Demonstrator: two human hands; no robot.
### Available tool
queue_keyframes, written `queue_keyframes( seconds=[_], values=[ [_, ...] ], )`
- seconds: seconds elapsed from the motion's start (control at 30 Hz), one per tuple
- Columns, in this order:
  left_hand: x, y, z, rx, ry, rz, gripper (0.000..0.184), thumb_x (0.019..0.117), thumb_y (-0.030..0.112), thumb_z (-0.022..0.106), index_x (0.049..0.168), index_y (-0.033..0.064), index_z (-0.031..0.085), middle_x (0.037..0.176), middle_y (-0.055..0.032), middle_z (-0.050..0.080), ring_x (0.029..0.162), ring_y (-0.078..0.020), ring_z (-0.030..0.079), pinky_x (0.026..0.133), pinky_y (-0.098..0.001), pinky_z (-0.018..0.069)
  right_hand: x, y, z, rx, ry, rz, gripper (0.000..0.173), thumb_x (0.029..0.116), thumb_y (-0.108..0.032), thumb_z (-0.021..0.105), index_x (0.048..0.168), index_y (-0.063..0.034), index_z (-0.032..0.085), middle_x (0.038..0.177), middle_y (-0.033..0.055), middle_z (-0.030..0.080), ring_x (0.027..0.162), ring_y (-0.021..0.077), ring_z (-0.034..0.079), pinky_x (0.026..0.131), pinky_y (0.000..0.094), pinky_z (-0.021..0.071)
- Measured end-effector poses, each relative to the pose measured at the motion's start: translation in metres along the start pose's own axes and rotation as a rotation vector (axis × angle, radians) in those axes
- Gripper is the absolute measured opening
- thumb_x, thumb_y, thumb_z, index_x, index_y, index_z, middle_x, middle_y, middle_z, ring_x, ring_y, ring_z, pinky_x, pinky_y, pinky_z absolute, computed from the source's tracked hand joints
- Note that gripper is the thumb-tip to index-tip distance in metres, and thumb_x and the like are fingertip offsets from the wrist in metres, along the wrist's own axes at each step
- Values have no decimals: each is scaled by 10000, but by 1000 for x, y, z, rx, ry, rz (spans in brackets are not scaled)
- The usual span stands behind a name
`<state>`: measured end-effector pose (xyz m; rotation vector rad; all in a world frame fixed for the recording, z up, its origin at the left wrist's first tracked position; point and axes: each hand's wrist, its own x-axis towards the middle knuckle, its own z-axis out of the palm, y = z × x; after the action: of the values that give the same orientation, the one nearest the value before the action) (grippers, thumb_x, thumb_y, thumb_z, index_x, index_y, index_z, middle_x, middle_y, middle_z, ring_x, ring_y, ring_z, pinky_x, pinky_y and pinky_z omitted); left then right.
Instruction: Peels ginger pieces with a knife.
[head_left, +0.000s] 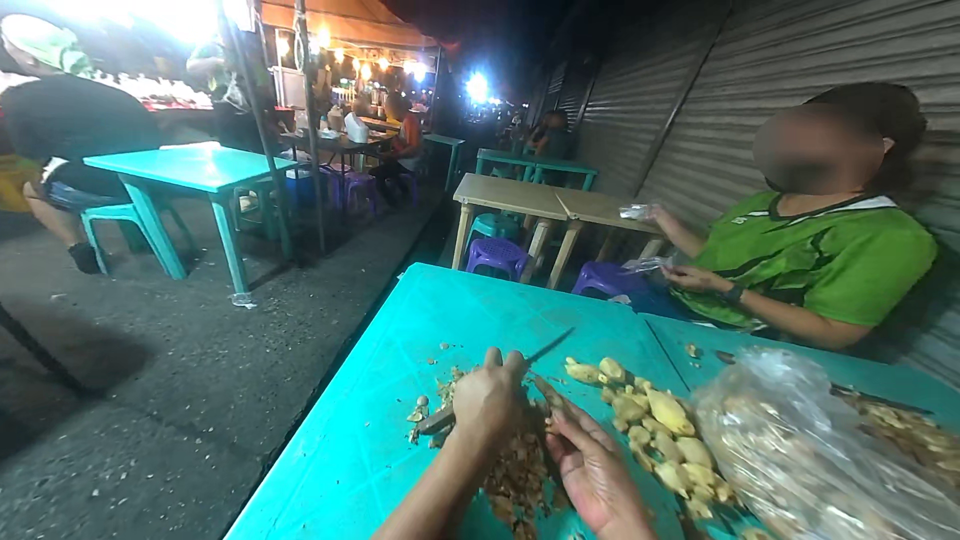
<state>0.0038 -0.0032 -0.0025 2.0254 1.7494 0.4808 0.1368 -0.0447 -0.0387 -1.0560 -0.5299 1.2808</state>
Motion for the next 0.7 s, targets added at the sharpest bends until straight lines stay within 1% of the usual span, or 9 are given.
queue_keyframes(
  seconds=[0.03,0.13,0.23,0.3,0.37,0.47,0.57,0.63,0.7],
  values=[
    [-5,3,3,2,14,39,302,1096,242,428,1294,142,634,1294,-177,629,1008,-384,708,810,-565,582,1,0,1,8,10,10,194,984,85,548,1164,38,601,899,94,677,679,120,667,620,236,587],
    [-7,13,13,27,-88,98,334,1117,273,386,1321,150,619,1330,-173,615,1039,-393,698,825,-584,574,3,2,0,83,41,16,162,995,66,536,1140,34,600,884,100,675,666,126,668,613,236,591],
    [1,15,20,36,-57,100,325,1115,285,393,1286,156,637,1303,-177,629,1023,-391,702,807,-583,573,8,0,0,114,81,38,134,996,46,555,1117,24,608,912,98,664,674,124,652,617,233,582],
    [6,13,15,39,-56,33,305,1094,215,426,1319,167,628,1331,-175,617,1049,-395,697,830,-592,573,7,-1,2,135,86,45,124,987,65,554,1092,22,603,879,92,655,658,123,643,601,231,576],
    [11,4,4,39,-25,-67,300,1083,201,453,1326,183,629,1333,-163,622,1059,-390,697,855,-589,572,0,-2,3,122,48,20,173,972,102,542,1114,27,607,859,92,656,647,124,647,588,228,573],
    [0,1,-3,19,21,-7,283,1089,232,448,1282,156,641,1271,-165,636,1024,-375,703,839,-564,576,0,-1,3,-29,6,-52,252,950,124,565,1186,40,593,919,104,656,679,133,648,606,255,574],
    [-8,9,8,12,-56,121,292,1094,242,442,1270,124,643,1258,-176,643,1030,-385,700,830,-574,575,3,10,-6,-266,-34,-243,343,872,132,597,1207,59,593,899,95,652,709,132,659,626,269,584],
    [1,4,7,21,-108,63,318,1095,270,443,1307,127,633,1301,-179,634,1087,-394,685,872,-595,565,1,11,-11,-337,-63,-328,363,845,97,653,1203,70,602,874,83,635,698,126,636,619,275,567],
    [9,-2,1,46,-83,11,324,1089,283,453,1315,130,627,1302,-176,633,1092,-395,682,876,-601,560,1,8,-11,-380,-85,-368,381,849,105,656,1222,96,579,857,83,626,679,118,641,619,282,579]
  ],
)
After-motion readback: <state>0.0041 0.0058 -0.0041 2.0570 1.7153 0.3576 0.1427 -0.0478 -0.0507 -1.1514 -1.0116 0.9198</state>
